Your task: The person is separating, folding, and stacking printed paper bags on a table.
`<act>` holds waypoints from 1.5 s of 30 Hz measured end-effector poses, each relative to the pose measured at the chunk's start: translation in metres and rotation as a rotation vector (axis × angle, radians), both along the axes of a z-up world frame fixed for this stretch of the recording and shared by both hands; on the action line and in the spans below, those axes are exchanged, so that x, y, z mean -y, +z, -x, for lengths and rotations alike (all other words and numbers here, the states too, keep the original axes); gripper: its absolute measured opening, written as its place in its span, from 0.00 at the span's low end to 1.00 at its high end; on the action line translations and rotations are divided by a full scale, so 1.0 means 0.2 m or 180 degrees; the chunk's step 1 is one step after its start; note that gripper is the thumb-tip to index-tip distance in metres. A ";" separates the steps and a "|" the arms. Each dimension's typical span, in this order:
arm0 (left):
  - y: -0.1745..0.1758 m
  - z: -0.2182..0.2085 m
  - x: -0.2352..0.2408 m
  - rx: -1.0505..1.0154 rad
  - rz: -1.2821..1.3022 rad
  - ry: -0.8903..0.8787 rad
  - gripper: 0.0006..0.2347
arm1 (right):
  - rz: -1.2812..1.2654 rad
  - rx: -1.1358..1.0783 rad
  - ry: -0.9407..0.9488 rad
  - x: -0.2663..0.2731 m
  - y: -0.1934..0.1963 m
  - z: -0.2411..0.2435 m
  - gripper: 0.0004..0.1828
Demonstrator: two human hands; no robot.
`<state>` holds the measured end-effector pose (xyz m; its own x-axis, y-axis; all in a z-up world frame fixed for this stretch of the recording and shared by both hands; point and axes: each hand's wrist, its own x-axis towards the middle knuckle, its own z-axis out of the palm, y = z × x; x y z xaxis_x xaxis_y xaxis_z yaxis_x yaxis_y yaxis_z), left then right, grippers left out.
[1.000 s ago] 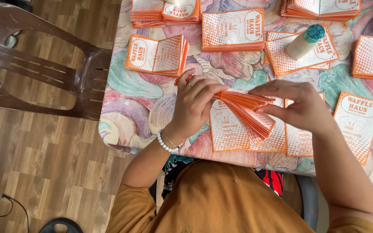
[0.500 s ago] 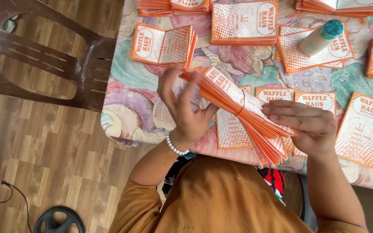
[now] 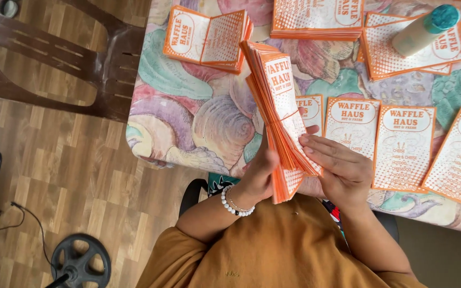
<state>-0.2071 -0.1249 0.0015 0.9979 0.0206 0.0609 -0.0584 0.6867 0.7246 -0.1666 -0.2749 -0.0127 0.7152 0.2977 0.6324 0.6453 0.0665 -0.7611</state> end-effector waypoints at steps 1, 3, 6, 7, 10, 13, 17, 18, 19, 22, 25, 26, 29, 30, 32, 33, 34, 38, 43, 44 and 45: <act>0.01 0.01 0.00 -0.0019 -0.0001 0.0019 0.31 | -0.0001 -0.0019 0.0019 0.00 0.00 0.01 0.06; 0.02 0.01 -0.01 0.0062 0.0190 -0.0164 0.33 | 0.0015 -0.0124 -0.0031 0.01 0.00 0.01 0.05; 0.02 0.02 -0.03 -0.0020 0.0199 -0.0323 0.34 | 0.0036 -0.0168 -0.0061 0.01 -0.01 0.02 0.06; 0.02 0.02 -0.03 -0.0028 0.0204 -0.0327 0.34 | 0.0040 -0.0177 -0.0066 0.01 -0.01 0.02 0.06; 0.02 0.02 -0.04 0.0031 0.0095 -0.0407 0.39 | -0.0139 -0.0230 -0.0007 0.02 -0.01 0.02 0.08; 0.04 0.02 -0.04 0.0069 0.0242 -0.0517 0.41 | -0.0185 -0.0270 -0.0036 0.02 0.01 0.03 0.08; 0.04 0.02 -0.05 0.0041 0.0300 -0.0590 0.42 | -0.0224 -0.0313 -0.0030 0.03 0.01 0.03 0.08; 0.04 0.02 -0.05 0.0038 0.0292 -0.0589 0.42 | -0.0232 -0.0323 -0.0025 0.03 0.00 0.03 0.09; 0.06 0.02 -0.07 0.0036 0.0290 -0.0589 0.42 | -0.0233 -0.0324 -0.0025 0.03 0.02 0.04 0.09; 0.09 0.00 -0.10 0.0157 0.0289 -0.0660 0.36 | -0.0223 -0.0301 -0.0084 0.02 0.05 0.04 0.08; 0.04 0.02 -0.13 0.0113 0.0397 -0.0780 0.37 | -0.0264 -0.0343 -0.0081 0.04 0.07 0.06 0.10; -0.02 0.04 -0.14 0.0112 0.0571 -0.0915 0.34 | -0.0096 -0.0366 -0.0249 0.04 0.08 0.08 0.11; -0.14 0.07 -0.20 -0.0038 0.0846 -0.1276 0.29 | 0.0004 -0.0582 -0.0647 0.07 0.05 0.12 0.13; -0.17 0.07 -0.21 -0.0170 0.0941 -0.1496 0.27 | -0.0066 -0.0758 -0.0871 0.09 0.03 0.13 0.13; -0.19 0.07 -0.22 -0.0296 0.1007 -0.1558 0.26 | 0.0041 -0.0750 -0.0994 0.11 0.00 0.12 0.12; -0.20 0.07 -0.23 -0.0421 0.1077 -0.1612 0.25 | 0.0154 -0.0741 -0.1111 0.11 -0.01 0.12 0.12; -0.19 0.06 -0.22 -0.0417 0.1070 -0.1615 0.25 | 0.0147 -0.0736 -0.1114 0.10 0.02 0.11 0.12; -0.21 0.06 -0.22 -0.0322 0.1039 -0.1500 0.27 | -0.0061 -0.0516 -0.0360 0.06 0.11 0.05 0.12; -0.28 0.06 -0.24 -0.0258 0.1097 -0.1478 0.26 | 0.0064 -0.0155 -0.0166 0.04 0.17 0.05 0.14; -0.31 0.06 -0.24 -0.0275 0.1024 -0.1437 0.26 | 0.0042 -0.0182 -0.0170 0.04 0.16 0.05 0.15; -0.34 0.06 -0.24 -0.0291 0.0952 -0.1395 0.27 | 0.0019 -0.0209 -0.0173 0.05 0.14 0.05 0.17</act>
